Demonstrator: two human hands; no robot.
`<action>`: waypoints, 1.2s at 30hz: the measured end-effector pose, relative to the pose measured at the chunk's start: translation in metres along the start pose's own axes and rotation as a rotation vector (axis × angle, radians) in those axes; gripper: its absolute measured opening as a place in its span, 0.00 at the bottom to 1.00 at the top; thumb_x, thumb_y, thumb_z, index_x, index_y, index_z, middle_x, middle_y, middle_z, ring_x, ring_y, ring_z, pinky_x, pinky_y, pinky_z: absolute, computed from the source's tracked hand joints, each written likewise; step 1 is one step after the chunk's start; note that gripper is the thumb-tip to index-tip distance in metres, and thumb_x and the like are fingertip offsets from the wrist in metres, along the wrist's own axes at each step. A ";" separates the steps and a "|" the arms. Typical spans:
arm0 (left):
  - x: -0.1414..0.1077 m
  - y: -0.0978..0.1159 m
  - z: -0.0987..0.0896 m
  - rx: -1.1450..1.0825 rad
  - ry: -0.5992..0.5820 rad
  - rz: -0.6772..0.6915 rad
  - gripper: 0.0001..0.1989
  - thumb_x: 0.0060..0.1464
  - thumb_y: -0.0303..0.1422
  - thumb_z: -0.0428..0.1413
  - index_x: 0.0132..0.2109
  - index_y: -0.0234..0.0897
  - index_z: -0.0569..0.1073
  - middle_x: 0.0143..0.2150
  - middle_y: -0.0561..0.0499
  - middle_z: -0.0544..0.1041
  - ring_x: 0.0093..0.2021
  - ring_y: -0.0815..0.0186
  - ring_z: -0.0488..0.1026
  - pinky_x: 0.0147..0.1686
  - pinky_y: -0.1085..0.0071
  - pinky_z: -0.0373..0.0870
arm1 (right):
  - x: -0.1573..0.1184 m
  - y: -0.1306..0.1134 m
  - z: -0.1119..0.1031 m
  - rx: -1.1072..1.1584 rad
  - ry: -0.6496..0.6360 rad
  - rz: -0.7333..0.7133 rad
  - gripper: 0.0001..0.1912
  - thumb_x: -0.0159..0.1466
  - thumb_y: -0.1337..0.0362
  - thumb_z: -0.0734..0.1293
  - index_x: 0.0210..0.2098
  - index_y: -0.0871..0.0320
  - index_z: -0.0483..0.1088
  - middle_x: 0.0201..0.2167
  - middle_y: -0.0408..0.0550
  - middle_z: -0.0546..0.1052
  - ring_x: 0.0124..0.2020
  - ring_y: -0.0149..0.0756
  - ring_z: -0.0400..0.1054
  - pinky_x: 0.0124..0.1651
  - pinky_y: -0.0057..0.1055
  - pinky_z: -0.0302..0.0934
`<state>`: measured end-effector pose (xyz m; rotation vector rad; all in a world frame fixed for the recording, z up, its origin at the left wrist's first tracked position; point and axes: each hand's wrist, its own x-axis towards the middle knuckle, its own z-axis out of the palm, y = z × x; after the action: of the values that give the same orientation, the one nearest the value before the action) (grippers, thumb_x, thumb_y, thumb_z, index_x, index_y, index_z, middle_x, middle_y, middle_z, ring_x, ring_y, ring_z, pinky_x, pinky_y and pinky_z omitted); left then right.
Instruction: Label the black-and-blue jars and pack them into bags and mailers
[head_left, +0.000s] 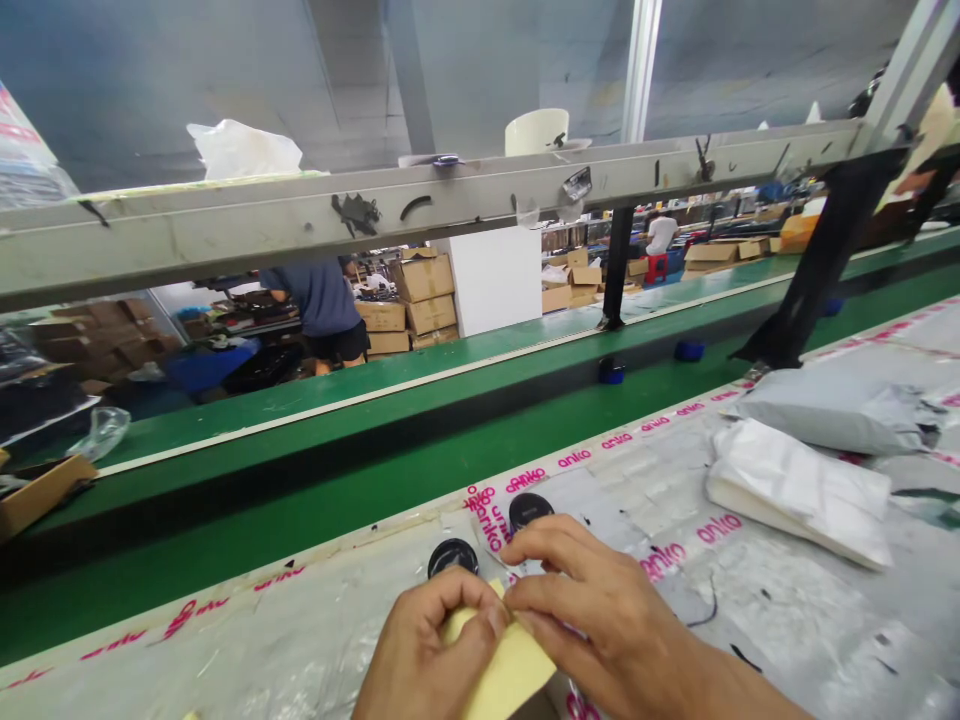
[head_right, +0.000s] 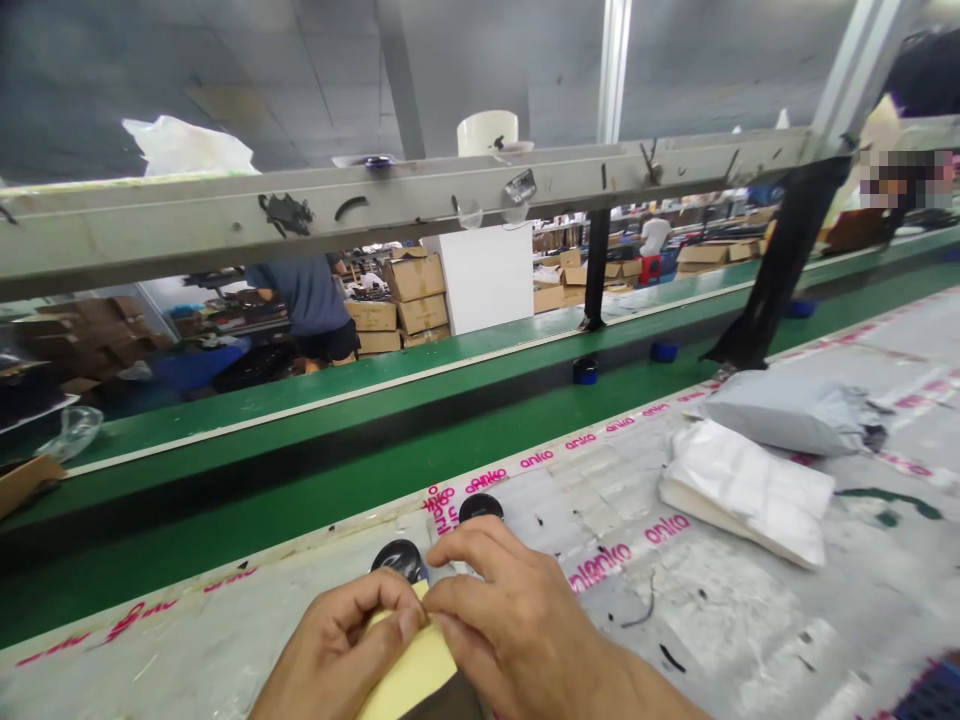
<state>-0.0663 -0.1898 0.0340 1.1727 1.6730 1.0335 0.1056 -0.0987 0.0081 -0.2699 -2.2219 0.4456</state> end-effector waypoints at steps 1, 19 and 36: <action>0.000 0.000 0.000 0.003 -0.003 -0.001 0.12 0.54 0.40 0.56 0.30 0.36 0.74 0.26 0.54 0.69 0.30 0.67 0.63 0.32 0.72 0.60 | 0.001 0.000 -0.001 0.005 -0.021 0.003 0.09 0.68 0.73 0.64 0.39 0.59 0.76 0.45 0.52 0.76 0.48 0.40 0.69 0.47 0.37 0.71; 0.003 -0.009 0.007 0.173 0.002 0.247 0.11 0.57 0.35 0.56 0.28 0.40 0.79 0.31 0.51 0.78 0.33 0.63 0.74 0.37 0.71 0.65 | 0.006 0.000 -0.001 -0.056 -0.046 -0.063 0.09 0.63 0.78 0.64 0.32 0.61 0.72 0.35 0.49 0.78 0.39 0.39 0.70 0.39 0.34 0.70; 0.005 -0.007 0.006 0.122 -0.038 0.269 0.09 0.57 0.35 0.57 0.33 0.41 0.81 0.34 0.50 0.78 0.36 0.63 0.75 0.39 0.72 0.68 | -0.001 0.001 -0.004 0.716 -0.099 0.769 0.04 0.63 0.66 0.69 0.31 0.56 0.74 0.39 0.45 0.79 0.43 0.38 0.73 0.46 0.32 0.64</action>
<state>-0.0633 -0.1859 0.0245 1.5195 1.5965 1.0755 0.1092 -0.0974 0.0091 -0.7129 -1.8255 1.6368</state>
